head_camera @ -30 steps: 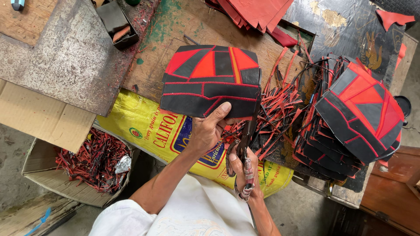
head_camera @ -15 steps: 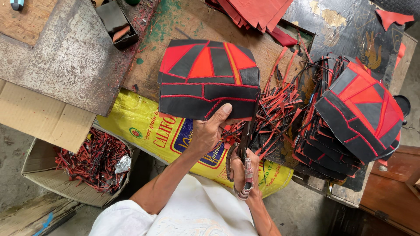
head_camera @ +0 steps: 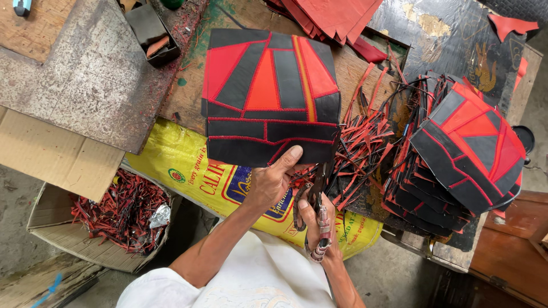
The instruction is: The person uses shears to trim excess fabric and threads from red and black patterned pouches with zippers. They repeatedly pick up pouches, trim along the edges, and place the finished items into a wooden drawer.
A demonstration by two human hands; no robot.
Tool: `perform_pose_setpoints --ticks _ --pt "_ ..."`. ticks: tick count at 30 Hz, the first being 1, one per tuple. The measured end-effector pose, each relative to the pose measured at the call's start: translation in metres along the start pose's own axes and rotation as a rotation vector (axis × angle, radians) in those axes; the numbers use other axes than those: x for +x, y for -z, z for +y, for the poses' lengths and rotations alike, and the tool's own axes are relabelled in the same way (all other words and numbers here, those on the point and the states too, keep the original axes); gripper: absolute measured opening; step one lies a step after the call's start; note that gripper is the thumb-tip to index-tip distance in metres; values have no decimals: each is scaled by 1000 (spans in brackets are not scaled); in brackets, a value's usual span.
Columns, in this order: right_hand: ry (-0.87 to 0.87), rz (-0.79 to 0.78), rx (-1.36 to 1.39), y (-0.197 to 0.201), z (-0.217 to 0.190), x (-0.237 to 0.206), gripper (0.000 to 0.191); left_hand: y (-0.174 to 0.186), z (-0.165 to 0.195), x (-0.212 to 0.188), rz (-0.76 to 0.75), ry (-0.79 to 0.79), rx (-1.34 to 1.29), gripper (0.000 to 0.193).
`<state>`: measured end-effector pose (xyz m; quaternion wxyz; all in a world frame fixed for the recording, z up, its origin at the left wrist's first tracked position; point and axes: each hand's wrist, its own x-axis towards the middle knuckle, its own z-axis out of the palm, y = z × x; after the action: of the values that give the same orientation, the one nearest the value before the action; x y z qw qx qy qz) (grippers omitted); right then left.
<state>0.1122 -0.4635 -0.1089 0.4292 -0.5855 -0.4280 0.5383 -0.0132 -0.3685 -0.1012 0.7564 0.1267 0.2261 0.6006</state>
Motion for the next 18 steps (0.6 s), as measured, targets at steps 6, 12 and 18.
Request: perform_pose_setpoints --ticks 6,12,18 --pt "96 -50 -116 4 5 -2 32 0 3 5 37 -56 17 34" --pt "13 -70 -42 4 14 -6 38 5 -1 4 115 -85 153 29" --pt "41 -82 -63 2 18 -6 34 2 0 4 92 -77 119 30"
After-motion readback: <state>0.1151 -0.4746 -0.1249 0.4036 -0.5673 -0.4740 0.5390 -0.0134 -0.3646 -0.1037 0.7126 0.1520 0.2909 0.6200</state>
